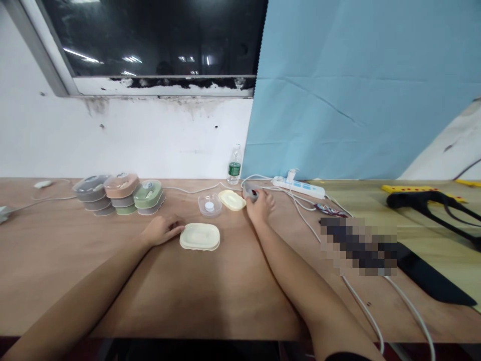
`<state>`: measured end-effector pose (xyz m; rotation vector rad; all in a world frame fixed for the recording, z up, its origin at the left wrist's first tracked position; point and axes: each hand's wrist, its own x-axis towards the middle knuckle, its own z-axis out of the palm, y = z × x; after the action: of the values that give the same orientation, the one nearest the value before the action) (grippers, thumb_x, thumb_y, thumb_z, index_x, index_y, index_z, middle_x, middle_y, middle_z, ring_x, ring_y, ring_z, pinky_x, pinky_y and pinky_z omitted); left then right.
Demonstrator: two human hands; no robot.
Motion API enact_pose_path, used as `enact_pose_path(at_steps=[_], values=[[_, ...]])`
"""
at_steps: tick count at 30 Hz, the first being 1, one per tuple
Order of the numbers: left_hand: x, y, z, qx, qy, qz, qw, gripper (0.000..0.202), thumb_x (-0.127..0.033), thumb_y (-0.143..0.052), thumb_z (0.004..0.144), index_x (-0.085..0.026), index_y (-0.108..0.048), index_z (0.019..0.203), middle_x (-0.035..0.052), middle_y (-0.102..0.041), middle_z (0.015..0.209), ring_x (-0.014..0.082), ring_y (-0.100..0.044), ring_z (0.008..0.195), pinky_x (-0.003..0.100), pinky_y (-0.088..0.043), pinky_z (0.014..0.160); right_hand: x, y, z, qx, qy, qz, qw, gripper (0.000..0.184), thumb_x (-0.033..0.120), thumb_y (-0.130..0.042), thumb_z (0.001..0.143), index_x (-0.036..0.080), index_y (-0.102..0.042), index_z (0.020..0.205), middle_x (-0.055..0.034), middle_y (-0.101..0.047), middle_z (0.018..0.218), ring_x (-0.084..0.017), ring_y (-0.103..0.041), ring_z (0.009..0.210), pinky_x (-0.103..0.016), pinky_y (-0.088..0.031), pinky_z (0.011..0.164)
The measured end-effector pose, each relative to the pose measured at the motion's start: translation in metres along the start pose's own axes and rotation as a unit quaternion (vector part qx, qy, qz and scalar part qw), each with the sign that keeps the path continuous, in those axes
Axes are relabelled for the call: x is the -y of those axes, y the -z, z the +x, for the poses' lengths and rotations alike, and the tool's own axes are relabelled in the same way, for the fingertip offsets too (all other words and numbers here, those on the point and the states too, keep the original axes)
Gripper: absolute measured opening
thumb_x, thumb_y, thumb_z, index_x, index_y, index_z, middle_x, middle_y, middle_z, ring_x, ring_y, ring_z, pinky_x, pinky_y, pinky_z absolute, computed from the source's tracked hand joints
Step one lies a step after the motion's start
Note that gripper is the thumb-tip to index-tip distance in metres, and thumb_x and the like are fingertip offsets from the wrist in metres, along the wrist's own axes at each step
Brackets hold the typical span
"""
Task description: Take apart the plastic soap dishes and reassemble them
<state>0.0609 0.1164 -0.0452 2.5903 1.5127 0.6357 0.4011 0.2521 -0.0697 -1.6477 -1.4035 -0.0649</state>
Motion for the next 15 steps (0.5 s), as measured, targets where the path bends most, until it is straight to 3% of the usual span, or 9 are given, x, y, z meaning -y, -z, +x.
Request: enact_pose_path(at_steps=[3,6,11,15], values=[[0.0,0.0,0.0,-0.005,-0.002,-0.001,1.0,0.038,-0.051,-0.044,0.092,-0.022,-0.063,0.107,0.0046,-0.069,0.091,0.0183,-0.064,0.076,0.029,-0.045,0.066,-0.011,-0.007,0.003,0.034,-0.043,0.013,0.998,0.036,0.035,-0.062,0.072,0.021,-0.063,0.105,-0.0141,-0.049,0.122,-0.033,-0.042,0.113,-0.05,-0.03,0.096],[-0.004,-0.001,0.0,0.012,-0.009,-0.001,1.0,0.039,-0.052,-0.043,0.092,-0.022,-0.062,0.109,0.005,-0.068,0.095,0.0182,-0.064,0.078,0.028,-0.045,0.066,-0.013,-0.012,0.005,0.02,-0.027,0.053,0.998,0.025,0.033,-0.062,0.072,0.019,-0.063,0.092,-0.0134,-0.052,0.112,-0.031,-0.045,0.108,-0.05,-0.033,0.096],[-0.003,-0.003,0.0,0.0,0.008,0.0,1.0,0.041,-0.051,-0.043,0.092,-0.022,-0.058,0.117,0.006,-0.067,0.1,0.0183,-0.063,0.081,0.029,-0.047,0.071,0.0,-0.008,-0.003,-0.047,0.114,0.182,0.976,0.028,0.04,-0.054,0.083,0.018,-0.053,0.099,-0.0137,-0.056,0.111,-0.027,-0.049,0.108,-0.044,-0.04,0.094],[0.003,-0.004,-0.001,-0.081,0.019,-0.011,0.996,0.051,-0.048,-0.047,0.091,-0.021,-0.042,0.134,0.0078,-0.062,0.11,0.0175,-0.06,0.081,0.031,-0.049,0.075,0.022,0.001,-0.034,0.02,0.257,0.237,0.937,0.041,0.043,-0.046,0.089,0.016,-0.045,0.12,-0.0162,-0.057,0.118,-0.027,-0.054,0.11,-0.043,-0.044,0.091]])
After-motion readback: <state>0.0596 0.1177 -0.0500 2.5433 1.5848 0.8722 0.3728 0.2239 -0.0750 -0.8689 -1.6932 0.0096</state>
